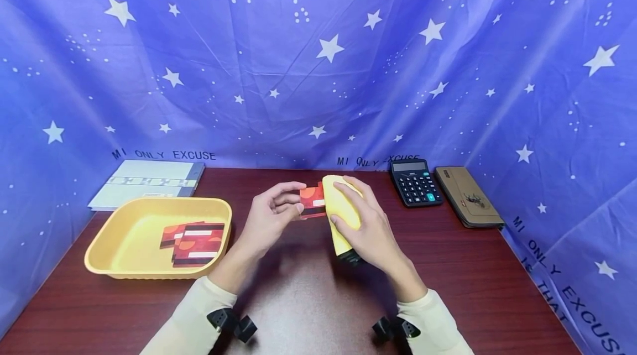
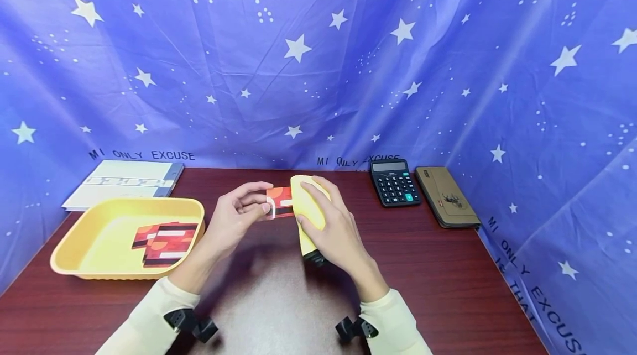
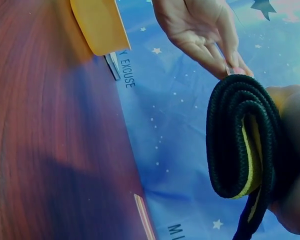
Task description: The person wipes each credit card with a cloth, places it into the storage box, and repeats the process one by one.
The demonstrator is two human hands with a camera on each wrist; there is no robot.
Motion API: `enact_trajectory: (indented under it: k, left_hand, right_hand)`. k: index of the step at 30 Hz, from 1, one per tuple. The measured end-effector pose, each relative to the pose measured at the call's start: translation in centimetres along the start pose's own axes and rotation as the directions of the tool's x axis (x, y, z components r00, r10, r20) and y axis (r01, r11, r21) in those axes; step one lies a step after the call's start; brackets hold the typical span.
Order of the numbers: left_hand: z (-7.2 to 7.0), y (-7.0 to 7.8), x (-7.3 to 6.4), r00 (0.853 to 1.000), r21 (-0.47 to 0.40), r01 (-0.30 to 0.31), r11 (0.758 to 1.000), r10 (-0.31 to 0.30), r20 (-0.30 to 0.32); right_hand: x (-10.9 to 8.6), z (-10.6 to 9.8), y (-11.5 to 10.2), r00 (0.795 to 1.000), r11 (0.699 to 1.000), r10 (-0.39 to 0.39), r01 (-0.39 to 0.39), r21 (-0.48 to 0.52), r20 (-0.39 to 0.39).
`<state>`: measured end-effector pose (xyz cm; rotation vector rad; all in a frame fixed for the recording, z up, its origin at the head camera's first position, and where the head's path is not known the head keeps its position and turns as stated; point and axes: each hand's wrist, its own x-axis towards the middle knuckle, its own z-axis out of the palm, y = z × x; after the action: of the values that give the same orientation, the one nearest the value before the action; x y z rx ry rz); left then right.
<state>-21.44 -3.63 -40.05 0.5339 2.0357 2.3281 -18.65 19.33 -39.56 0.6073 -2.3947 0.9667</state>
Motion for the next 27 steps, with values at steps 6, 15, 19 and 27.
enact_trajectory:
  k: [6,15,19,27]
  left_hand:
    - [-0.2,0.3,0.0,1.000,0.017,0.000,1.000,0.000,-0.005]
    - [-0.7,0.7,0.3,1.000,-0.024,0.018,1.000,-0.018,0.001]
    - [-1.6,1.3,-0.1,0.999,-0.012,0.033,0.999,-0.033,0.000]
    - [-5.4,2.6,-1.1,0.998,0.064,0.040,0.997,-0.037,-0.047]
  right_hand:
    - [0.2,-0.6,0.7,1.000,1.000,0.016,-0.015,0.007,-0.023]
    - [0.2,-1.0,1.5,0.998,0.998,0.061,-0.060,0.015,-0.036]
    - [0.2,-1.1,1.6,0.997,0.997,0.076,-0.075,0.024,-0.034]
    - [0.3,-1.1,1.7,0.996,0.996,0.088,-0.088,0.030,-0.006]
